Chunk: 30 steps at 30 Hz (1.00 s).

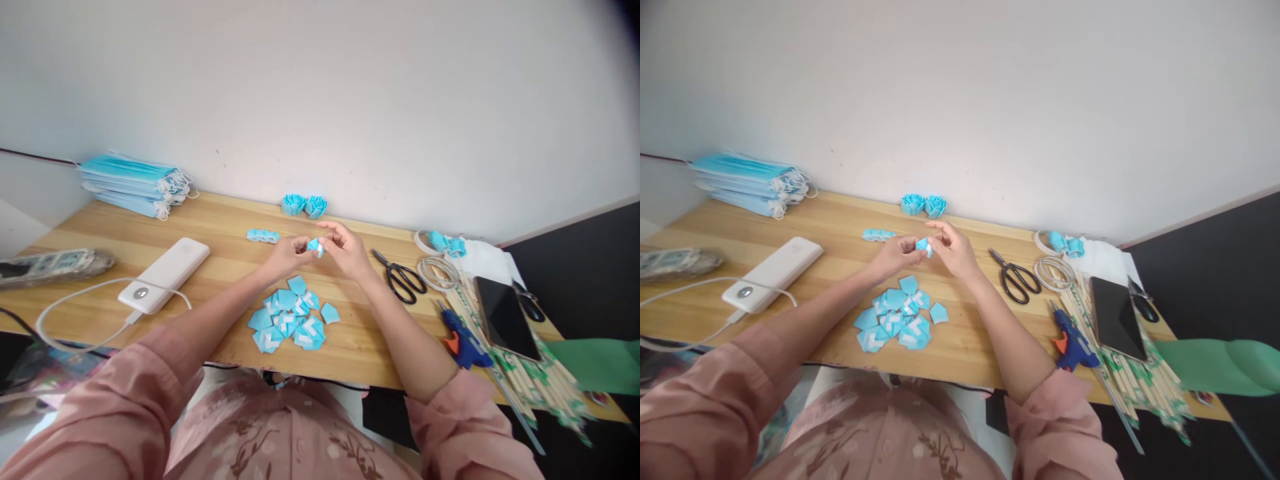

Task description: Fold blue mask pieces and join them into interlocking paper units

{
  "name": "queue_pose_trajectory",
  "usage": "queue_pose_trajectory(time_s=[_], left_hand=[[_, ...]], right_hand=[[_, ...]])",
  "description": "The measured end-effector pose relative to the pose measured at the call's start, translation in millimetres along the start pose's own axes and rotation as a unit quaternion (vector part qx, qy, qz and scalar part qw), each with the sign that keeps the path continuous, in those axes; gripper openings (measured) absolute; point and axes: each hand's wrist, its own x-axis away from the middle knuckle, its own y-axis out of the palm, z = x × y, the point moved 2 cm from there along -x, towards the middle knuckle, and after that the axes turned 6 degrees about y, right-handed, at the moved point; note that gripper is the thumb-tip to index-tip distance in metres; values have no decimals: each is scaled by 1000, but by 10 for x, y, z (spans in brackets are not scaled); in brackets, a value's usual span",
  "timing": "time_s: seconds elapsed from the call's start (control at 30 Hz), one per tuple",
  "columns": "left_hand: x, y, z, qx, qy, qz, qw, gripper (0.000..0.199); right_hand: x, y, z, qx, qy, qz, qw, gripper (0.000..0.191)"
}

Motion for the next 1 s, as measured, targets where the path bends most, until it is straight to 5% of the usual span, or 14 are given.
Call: queue_pose_trajectory(time_s=[0.2, 0.43, 1.0], left_hand=[[-41, -74, -52, 43, -4, 60, 997, 20], [-62, -119, -76, 56, 12, 80, 995, 19], [-68, -108, -113, -73, 77, 73, 992, 17]], right_hand=[[54, -83, -81, 103, -45, 96, 989, 28], [153, 34, -230, 296, -147, 72, 941, 21], [125, 107, -78, 337, -161, 121, 920, 16]])
